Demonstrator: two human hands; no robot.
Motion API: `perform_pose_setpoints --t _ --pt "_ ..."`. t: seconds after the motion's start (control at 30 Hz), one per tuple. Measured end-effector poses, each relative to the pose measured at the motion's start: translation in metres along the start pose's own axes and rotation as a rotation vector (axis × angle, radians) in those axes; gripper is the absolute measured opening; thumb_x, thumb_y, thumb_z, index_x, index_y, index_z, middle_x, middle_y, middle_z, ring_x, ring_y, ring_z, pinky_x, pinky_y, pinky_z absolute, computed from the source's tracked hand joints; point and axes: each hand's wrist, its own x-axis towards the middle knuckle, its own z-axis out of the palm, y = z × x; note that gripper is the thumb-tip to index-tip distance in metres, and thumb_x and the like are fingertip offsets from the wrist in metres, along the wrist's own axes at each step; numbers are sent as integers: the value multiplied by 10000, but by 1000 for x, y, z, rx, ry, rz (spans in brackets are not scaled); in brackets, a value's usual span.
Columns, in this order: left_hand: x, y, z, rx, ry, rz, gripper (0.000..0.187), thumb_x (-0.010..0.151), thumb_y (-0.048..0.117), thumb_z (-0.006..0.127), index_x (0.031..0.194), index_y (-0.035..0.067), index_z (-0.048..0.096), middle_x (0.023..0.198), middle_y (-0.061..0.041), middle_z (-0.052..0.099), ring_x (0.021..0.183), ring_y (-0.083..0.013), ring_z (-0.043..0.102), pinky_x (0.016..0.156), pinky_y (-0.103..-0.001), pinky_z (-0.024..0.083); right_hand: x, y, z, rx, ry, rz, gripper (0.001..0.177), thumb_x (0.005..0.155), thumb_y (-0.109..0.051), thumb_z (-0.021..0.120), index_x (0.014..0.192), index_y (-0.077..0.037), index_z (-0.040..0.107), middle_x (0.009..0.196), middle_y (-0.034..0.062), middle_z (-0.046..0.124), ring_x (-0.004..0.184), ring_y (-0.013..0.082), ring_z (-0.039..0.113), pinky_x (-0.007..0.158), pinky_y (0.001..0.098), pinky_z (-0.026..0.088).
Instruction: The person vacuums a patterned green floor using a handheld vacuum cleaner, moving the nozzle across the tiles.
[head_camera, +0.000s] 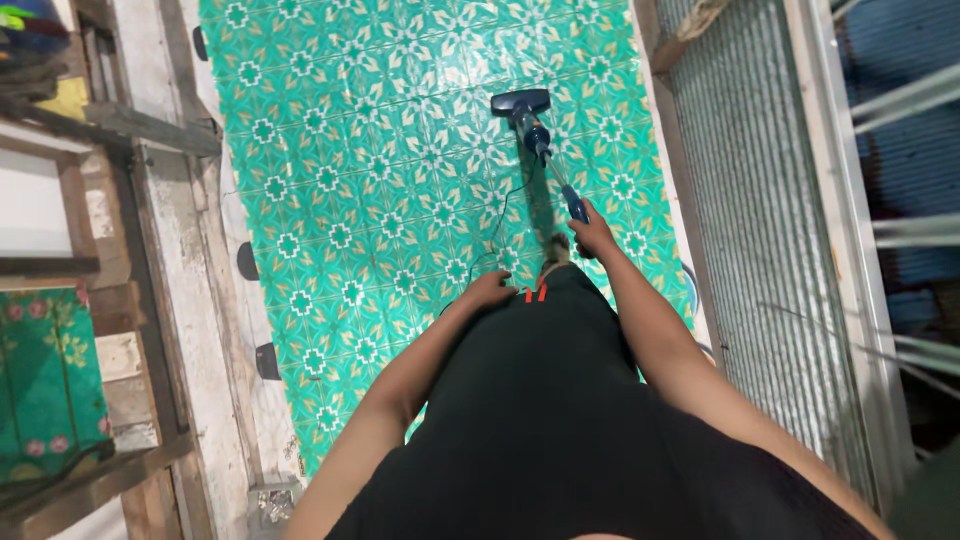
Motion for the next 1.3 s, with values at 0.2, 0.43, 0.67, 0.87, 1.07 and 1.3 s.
perform_pose_setpoints --t 0.2,0.43,0.67,0.87,1.07,1.3 --pt "30 22 -19 -73 119 71 715 838 501 739 1375 43 625 1259 -221 701 1160 -357 691 985 -431 543 21 -15 -30 -48 -26 8 736 907 -266 706 1572 -299 392 708 73 585 465 187 530 401 368 441" --pt "101 74 -44 -109 139 72 727 826 478 736 1394 43 606 1289 -229 680 1190 -365 664 993 -435 524 -22 6 -118 -437 3 -693 663 1000 -233 715 1593 -131 436 1388 299 606 1169 393 623 909 468 502" --pt "160 127 -50 -86 100 103 704 814 471 738 1379 65 627 1257 -191 717 1160 -341 694 978 -413 541 41 -31 -112 -392 -41 -446 658 963 -306 629 1570 -175 411 1394 230 617 1237 362 638 1019 411 487" --pt "190 144 -62 -145 68 118 696 844 440 738 1404 55 589 1281 -177 713 1174 -342 682 993 -406 525 143 -97 -46 -370 -121 -145 679 993 -331 588 1605 -265 300 1022 207 704 723 331 698 662 442 554" --pt "219 137 -108 -197 162 122 703 874 438 750 1415 21 586 1348 -212 662 1239 -338 650 1035 -419 506 239 -188 0 -153 -115 -164 697 960 -309 608 1575 -276 282 754 136 606 516 242 600 460 423 517" --pt "257 117 -184 -260 168 136 714 874 442 753 1417 13 578 1278 -218 692 1208 -330 676 1034 -414 510 294 -249 32 -34 -243 -28 314 988 -278 610 1127 -4 548 776 122 639 548 287 657 465 460 545"
